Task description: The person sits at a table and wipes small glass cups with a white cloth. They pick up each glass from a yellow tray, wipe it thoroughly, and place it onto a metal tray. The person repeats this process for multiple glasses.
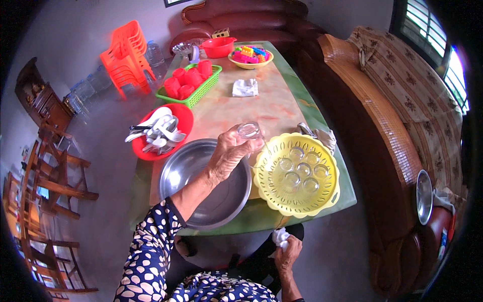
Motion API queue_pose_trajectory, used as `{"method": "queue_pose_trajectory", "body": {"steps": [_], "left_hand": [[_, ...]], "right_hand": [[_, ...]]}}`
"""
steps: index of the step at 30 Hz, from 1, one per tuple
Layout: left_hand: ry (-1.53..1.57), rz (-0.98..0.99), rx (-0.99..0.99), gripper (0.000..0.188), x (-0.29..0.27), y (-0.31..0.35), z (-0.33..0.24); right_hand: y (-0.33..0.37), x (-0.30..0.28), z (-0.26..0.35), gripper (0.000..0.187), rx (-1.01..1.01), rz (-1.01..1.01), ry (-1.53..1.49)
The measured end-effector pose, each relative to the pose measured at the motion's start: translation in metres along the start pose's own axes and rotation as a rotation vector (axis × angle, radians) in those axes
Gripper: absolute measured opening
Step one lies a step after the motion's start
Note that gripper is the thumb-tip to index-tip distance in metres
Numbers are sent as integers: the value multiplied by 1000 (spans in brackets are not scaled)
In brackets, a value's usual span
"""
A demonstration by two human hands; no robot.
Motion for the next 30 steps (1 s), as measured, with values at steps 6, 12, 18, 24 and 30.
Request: {"method": "queue_pose_trajectory", "body": {"steps": [6,12,18,24,30], "left_hand": [[327,-109,-105,39,-15,94,-9],[434,-238,-135,37,-10,168,11],[628,-213,0,35,-14,194,71],[168,-487,70,25,-10,198,19],[49,-458,171,40,-3,196,14]], "right_hand": [[-31,-34,73,20,184,-196,-453],[-88,-33,198,33,-462,-235,-404],[-67,-5,268,55,-674,249,-158],[-98,27,257,42,-441,352,-556],[-120,39,245,48,40,622,-806]]}}
Point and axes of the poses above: each hand's wrist, its own y-axis away from the middle knuckle, its own x-axis out of the palm, z = x × y, the point moved 1 cm from there along -y, towards the middle knuckle, and after that the axes turned 3 degrees about -y, right-handed, at the moved point
